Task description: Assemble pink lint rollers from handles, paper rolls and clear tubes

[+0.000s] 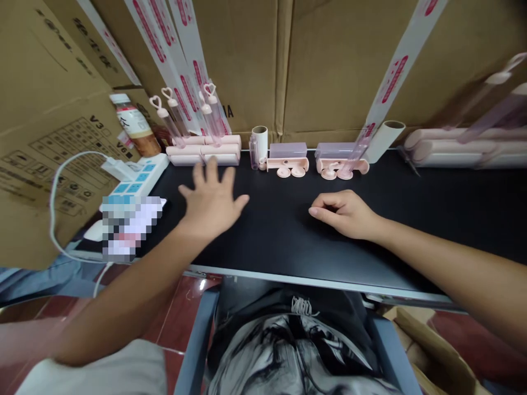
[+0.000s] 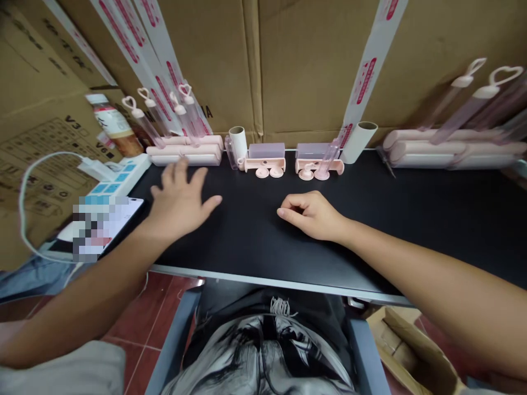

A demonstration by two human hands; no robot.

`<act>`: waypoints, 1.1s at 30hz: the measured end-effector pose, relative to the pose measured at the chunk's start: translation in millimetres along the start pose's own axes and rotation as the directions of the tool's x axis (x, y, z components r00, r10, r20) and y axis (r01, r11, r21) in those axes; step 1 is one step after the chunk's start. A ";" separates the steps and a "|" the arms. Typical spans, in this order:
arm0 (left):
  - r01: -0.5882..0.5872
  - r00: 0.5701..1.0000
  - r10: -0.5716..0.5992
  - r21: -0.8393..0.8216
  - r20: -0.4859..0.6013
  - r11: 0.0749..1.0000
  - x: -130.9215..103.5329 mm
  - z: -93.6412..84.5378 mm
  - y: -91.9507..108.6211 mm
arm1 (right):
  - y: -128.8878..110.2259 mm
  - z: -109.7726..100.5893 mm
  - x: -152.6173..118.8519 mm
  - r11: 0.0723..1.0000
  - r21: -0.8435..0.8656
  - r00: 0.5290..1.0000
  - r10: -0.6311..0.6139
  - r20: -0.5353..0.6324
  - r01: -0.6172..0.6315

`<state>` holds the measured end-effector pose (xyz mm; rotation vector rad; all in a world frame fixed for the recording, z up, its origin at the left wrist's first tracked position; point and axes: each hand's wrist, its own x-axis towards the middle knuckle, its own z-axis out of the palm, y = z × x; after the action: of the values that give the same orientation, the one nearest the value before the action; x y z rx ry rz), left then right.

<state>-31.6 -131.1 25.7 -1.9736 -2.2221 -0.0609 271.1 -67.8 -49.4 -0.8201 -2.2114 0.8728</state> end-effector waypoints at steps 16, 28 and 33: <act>-0.148 0.980 0.095 -0.322 -0.174 0.935 58.7 3.3 -13.8 | -12.1 2.4 9.3 0.994 -0.068 0.991 -0.083 0.105 0.090; -0.124 0.961 -0.108 -0.749 -0.253 0.651 162.4 53.9 6.7 | 0.1 6.3 33.2 0.954 -0.189 0.970 -0.212 0.120 0.232; -0.247 0.916 -0.114 -0.763 -0.385 0.598 154.6 40.4 -2.9 | -12.8 -0.7 71.0 0.891 -0.410 0.980 -0.198 0.035 0.194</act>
<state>-55.6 26.2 9.8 -2.1012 -1.9663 -1.5828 223.7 -23.8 -17.4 -0.7639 -2.4589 0.3030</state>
